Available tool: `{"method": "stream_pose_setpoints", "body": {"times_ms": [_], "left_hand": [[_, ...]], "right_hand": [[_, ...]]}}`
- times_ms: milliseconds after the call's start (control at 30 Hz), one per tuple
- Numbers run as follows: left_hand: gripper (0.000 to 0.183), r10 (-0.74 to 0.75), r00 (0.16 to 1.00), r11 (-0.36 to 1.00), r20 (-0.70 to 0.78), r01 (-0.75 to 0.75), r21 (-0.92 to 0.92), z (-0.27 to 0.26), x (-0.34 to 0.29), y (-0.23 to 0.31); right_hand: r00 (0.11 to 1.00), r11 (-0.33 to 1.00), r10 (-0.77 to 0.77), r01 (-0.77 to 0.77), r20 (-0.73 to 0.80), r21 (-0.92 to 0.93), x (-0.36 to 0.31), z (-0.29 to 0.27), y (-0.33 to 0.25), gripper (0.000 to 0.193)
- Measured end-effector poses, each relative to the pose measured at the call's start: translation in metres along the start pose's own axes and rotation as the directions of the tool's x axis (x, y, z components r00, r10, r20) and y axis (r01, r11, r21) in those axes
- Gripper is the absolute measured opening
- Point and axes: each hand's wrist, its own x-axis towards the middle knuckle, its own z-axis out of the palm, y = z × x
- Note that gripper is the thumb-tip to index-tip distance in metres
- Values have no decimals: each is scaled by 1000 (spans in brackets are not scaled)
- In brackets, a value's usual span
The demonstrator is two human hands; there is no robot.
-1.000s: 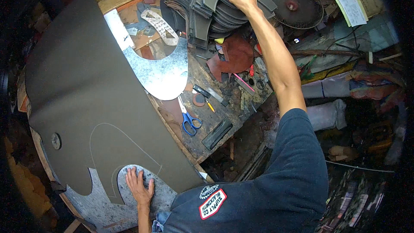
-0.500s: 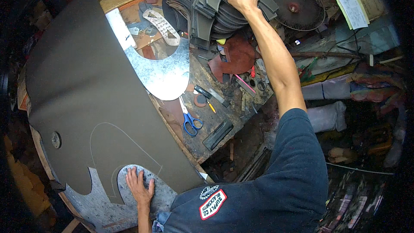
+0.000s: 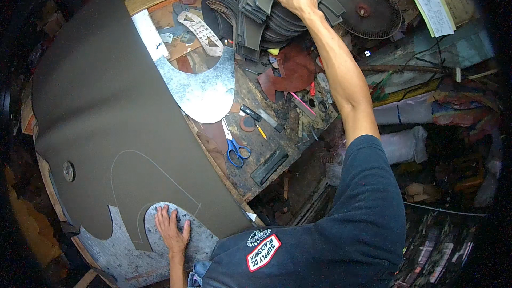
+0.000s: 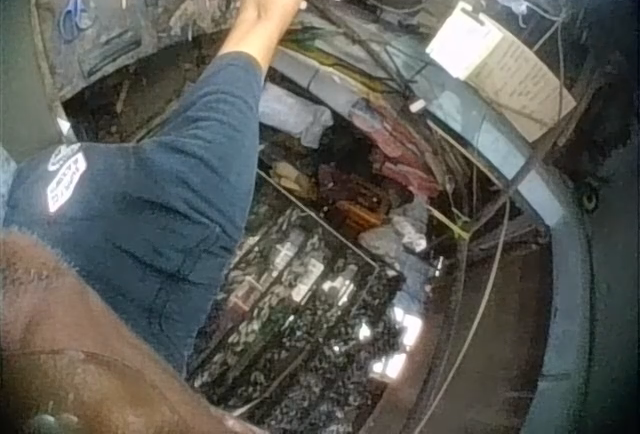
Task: Trace and cut out shapes from a large sheet of synthetic material using a pattern template and a utility knife.
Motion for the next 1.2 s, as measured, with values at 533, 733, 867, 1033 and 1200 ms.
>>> {"method": "stream_pose_setpoints", "body": {"times_ms": [533,733,867,1033,1200], "left_hand": [[54,4,1000,1000,9,-4,-9,-1,10,1],[52,-6,1000,1000,-26,6,10,-1,-10,-9],[51,-57,998,998,-6,57,-27,-7,-12,0],[50,43,997,993,-70,-50,-109,4,4,-4],[48,18,993,992,-115,-32,-121,5,2,-1]], "right_hand": [[994,999,1,-5,-111,-33,10,15,6,56],[997,998,31,-27,76,-58,10,14,-9,59],[983,997,50,-39,176,-66,1,5,-14,71],[980,998,-58,59,189,4,41,40,107,62],[979,918,-203,194,-10,345,-7,55,62,48]]}}
